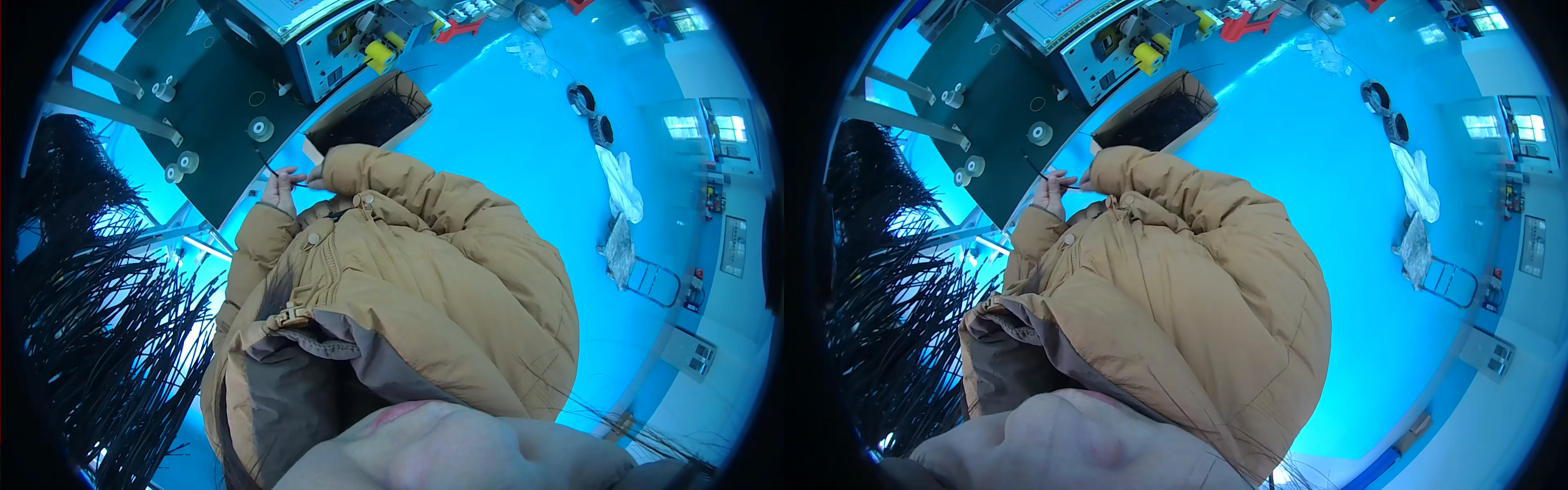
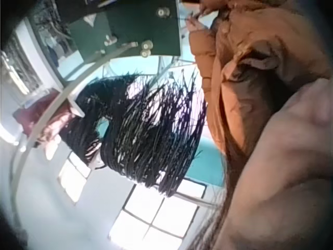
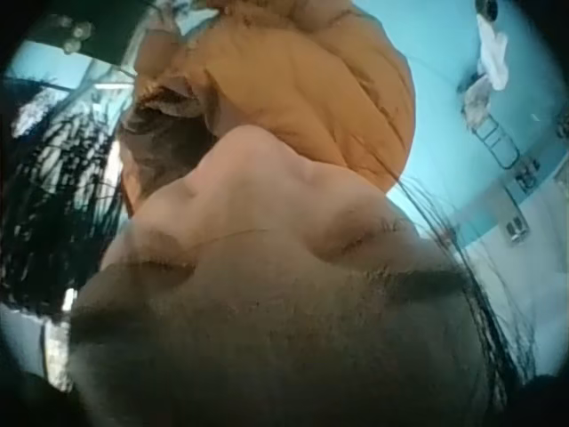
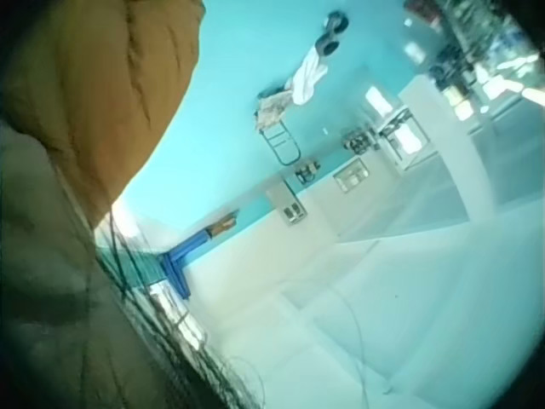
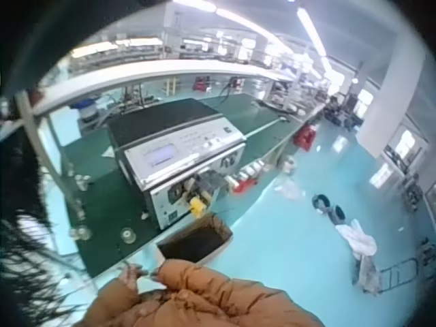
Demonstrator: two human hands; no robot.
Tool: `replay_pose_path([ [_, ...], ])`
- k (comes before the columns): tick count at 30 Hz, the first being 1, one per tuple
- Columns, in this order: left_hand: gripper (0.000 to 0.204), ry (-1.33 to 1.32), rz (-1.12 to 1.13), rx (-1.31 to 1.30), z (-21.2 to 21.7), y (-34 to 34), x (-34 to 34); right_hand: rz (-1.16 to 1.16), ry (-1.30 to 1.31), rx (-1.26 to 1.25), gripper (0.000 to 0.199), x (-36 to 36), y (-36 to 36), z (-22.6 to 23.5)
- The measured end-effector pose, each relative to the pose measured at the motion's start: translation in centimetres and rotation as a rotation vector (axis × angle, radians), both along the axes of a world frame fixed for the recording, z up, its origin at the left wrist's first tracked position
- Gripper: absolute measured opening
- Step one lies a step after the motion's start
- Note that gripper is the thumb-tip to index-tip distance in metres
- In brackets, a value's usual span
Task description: The person presses buttons on a machine control panel, feeds wires from a box into the machine, wraps tape around bundles of processed wires, and hangs the bundled wires on an overhead rack.
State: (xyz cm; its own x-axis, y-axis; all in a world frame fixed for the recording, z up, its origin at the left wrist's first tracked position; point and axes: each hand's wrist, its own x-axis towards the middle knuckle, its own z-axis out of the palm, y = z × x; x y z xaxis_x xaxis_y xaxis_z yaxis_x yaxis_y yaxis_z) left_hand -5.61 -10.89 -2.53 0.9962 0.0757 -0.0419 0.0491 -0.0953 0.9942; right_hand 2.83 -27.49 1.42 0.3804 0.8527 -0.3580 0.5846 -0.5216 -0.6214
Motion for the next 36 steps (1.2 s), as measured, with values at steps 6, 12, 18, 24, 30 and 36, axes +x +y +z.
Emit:
replay_pose_path([
  [6, 0.04, -0.034, 0.163, -0.102, 2.9, 0.6, -1.9, -0.852, 0.676, 0.328, 0.048, 6.0, -2.3, -8.7],
  [12, 0.032, 0.103, 0.062, 0.011, 1.5, 1.2, -2.7, -1.31, 1.001, 0.875, 0.053, 9.4, -3.0, -5.6],
  [18, 0.034, 0.129, 0.004, -0.135, 2.8, 0.6, -3.5, -1.381, 1.087, 0.875, 0.029, 12.0, -2.1, -6.1],
  [24, 0.03, 0.134, -0.011, -0.115, 2.7, 0.6, -3.6, -1.391, 1.148, 1.025, 0.024, 11.9, -2.2, -5.9],
  [30, 0.028, 0.101, -0.02, -0.143, 2.3, 0.2, -3.2, -1.372, 1.012, 0.971, 0.021, 11.4, -2.0, -6.0],
  [36, 0.024, 0.101, 0.087, -0.204, 2.2, 0.1, -3.1, -1.381, 0.939, 0.995, 0.015, 11.7, -1.5, -8.1],
])
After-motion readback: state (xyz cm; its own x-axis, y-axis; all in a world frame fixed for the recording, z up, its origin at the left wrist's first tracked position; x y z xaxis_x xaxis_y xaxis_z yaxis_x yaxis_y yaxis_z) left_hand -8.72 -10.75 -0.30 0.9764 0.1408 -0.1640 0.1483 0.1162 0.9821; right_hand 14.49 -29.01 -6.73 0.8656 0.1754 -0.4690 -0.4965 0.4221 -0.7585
